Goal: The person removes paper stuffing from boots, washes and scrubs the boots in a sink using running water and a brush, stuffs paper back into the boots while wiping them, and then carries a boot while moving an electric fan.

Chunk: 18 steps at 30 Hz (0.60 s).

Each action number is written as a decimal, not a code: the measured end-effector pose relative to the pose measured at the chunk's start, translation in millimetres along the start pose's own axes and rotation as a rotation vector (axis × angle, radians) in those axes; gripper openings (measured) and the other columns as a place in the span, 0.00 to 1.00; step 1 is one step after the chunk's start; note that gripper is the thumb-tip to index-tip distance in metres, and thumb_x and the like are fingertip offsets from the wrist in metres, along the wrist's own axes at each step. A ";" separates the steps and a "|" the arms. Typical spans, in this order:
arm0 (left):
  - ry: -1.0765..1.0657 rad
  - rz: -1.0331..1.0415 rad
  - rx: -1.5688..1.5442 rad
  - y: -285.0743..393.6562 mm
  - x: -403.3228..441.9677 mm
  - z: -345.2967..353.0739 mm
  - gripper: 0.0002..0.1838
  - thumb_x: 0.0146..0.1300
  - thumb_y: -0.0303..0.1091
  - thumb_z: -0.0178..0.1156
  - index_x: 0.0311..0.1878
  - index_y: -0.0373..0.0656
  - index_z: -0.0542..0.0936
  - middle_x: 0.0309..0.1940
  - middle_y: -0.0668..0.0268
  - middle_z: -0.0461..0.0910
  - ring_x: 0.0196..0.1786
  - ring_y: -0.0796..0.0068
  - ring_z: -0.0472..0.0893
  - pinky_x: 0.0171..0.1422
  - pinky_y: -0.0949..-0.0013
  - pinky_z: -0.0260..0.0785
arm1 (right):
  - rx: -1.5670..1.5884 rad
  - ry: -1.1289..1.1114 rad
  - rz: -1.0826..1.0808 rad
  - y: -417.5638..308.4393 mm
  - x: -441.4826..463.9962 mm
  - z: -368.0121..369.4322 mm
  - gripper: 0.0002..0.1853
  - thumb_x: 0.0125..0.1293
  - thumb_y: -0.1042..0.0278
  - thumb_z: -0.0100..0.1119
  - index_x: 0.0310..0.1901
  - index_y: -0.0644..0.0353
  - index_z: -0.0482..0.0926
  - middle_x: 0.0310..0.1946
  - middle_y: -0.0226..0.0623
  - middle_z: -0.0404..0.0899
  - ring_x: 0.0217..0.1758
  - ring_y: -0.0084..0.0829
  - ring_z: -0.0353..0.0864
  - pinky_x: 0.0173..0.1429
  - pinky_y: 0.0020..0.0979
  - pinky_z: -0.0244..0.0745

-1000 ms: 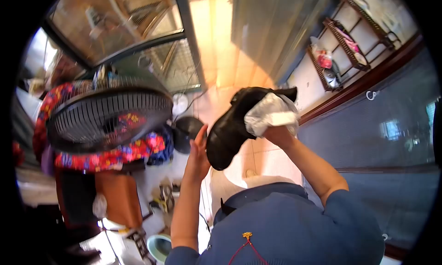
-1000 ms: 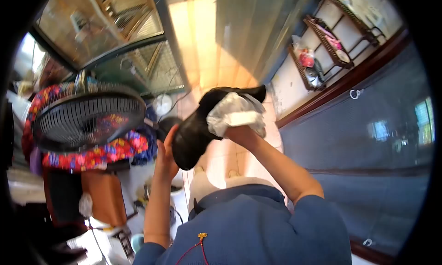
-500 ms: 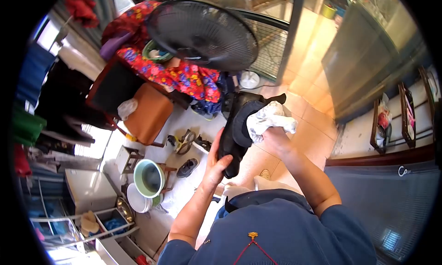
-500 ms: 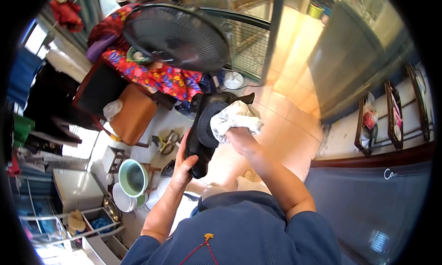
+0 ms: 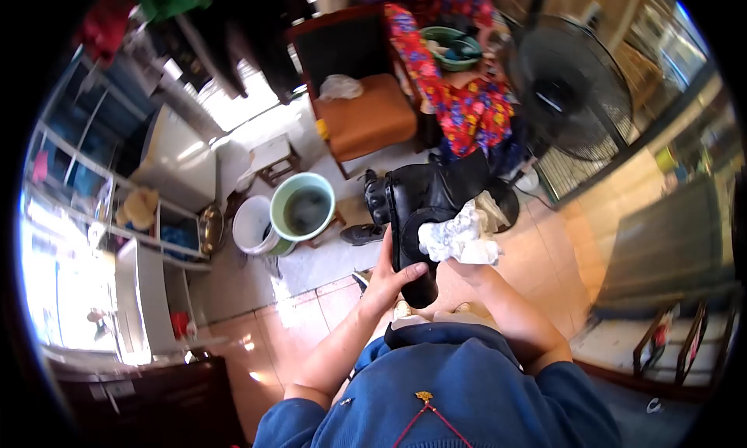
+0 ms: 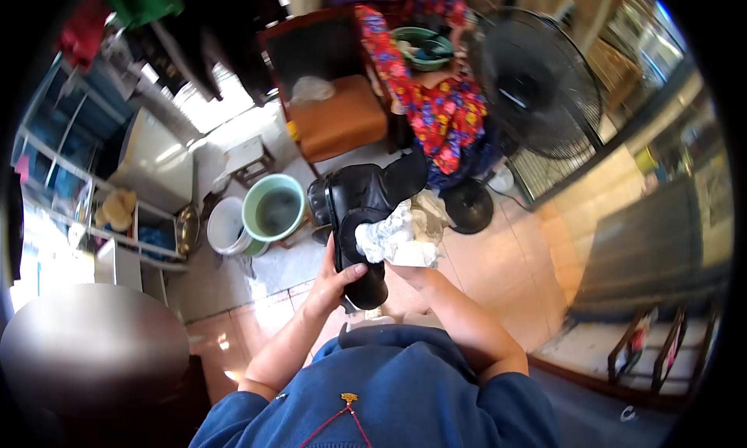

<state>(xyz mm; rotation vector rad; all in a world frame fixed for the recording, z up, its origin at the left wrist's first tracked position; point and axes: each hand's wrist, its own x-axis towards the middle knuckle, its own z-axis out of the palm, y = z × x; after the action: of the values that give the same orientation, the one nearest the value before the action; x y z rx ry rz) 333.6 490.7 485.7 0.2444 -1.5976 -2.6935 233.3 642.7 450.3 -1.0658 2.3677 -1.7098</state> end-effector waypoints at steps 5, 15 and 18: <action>0.000 0.071 0.201 33.4 -23.0 -59.4 0.40 0.63 0.52 0.59 0.70 0.36 0.59 0.61 0.59 0.70 0.64 0.71 0.67 0.69 0.69 0.56 | 1.196 -1.165 0.330 -26.4 54.8 9.1 0.15 0.65 0.69 0.55 0.51 0.64 0.73 0.43 0.36 0.78 0.44 0.27 0.78 0.48 0.29 0.77; -0.082 -0.103 -0.042 64.8 -56.8 -98.8 0.34 0.66 0.48 0.57 0.66 0.32 0.64 0.58 0.58 0.73 0.59 0.74 0.71 0.65 0.72 0.61 | 0.752 -1.138 0.294 -55.6 66.5 61.4 0.19 0.66 0.68 0.54 0.57 0.62 0.70 0.50 0.38 0.75 0.50 0.30 0.77 0.56 0.31 0.74; 0.028 -0.154 0.042 92.5 -66.6 -91.6 0.33 0.65 0.51 0.57 0.62 0.31 0.69 0.53 0.59 0.77 0.55 0.75 0.74 0.61 0.73 0.64 | 0.982 -1.369 0.499 -53.7 81.3 64.0 0.20 0.66 0.67 0.53 0.58 0.62 0.69 0.52 0.38 0.74 0.52 0.31 0.76 0.58 0.32 0.73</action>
<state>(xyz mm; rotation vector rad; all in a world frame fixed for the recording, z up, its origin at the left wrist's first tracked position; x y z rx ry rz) 404.3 371.5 532.1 0.4209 -1.6951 -2.7549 223.9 537.3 499.2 -0.8247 0.6916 -1.0320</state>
